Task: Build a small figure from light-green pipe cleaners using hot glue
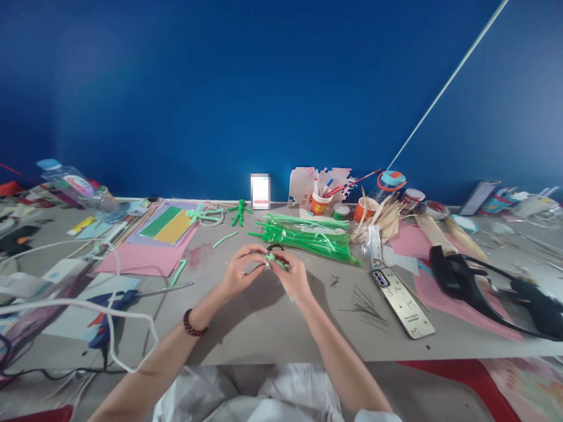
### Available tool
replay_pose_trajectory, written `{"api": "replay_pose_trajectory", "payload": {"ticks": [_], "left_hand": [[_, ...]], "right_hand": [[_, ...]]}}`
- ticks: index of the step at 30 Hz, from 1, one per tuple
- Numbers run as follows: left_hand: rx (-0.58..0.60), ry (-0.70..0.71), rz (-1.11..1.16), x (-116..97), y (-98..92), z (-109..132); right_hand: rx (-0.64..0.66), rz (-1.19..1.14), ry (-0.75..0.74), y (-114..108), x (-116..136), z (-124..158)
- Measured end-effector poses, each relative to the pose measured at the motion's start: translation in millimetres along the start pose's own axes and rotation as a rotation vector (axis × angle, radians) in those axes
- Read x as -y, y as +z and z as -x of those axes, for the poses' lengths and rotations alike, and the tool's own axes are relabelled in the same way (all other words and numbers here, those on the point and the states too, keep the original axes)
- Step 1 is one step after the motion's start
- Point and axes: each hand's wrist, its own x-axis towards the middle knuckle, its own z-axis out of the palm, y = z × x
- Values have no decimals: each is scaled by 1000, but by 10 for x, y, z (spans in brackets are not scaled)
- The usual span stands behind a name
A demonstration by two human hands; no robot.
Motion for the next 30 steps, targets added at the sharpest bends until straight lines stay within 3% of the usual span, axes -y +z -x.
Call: {"api": "replay_pose_trajectory", "payload": {"ticks": [6, 11, 16, 22, 30], "left_hand": [[28, -90, 147, 6, -24, -33], [4, -205, 235, 26, -15, -57], [6, -403, 519, 48, -18, -57], [94, -667, 777, 30, -52, -70], [81, -757, 862, -10, -38, -57]], "right_hand": [[25, 206, -142, -22, -6, 10], [75, 223, -208, -2, 47, 25], [82, 224, -200, 21, 50, 46], [68, 194, -142, 51, 62, 72], [94, 151, -108, 66, 95, 85]]}}
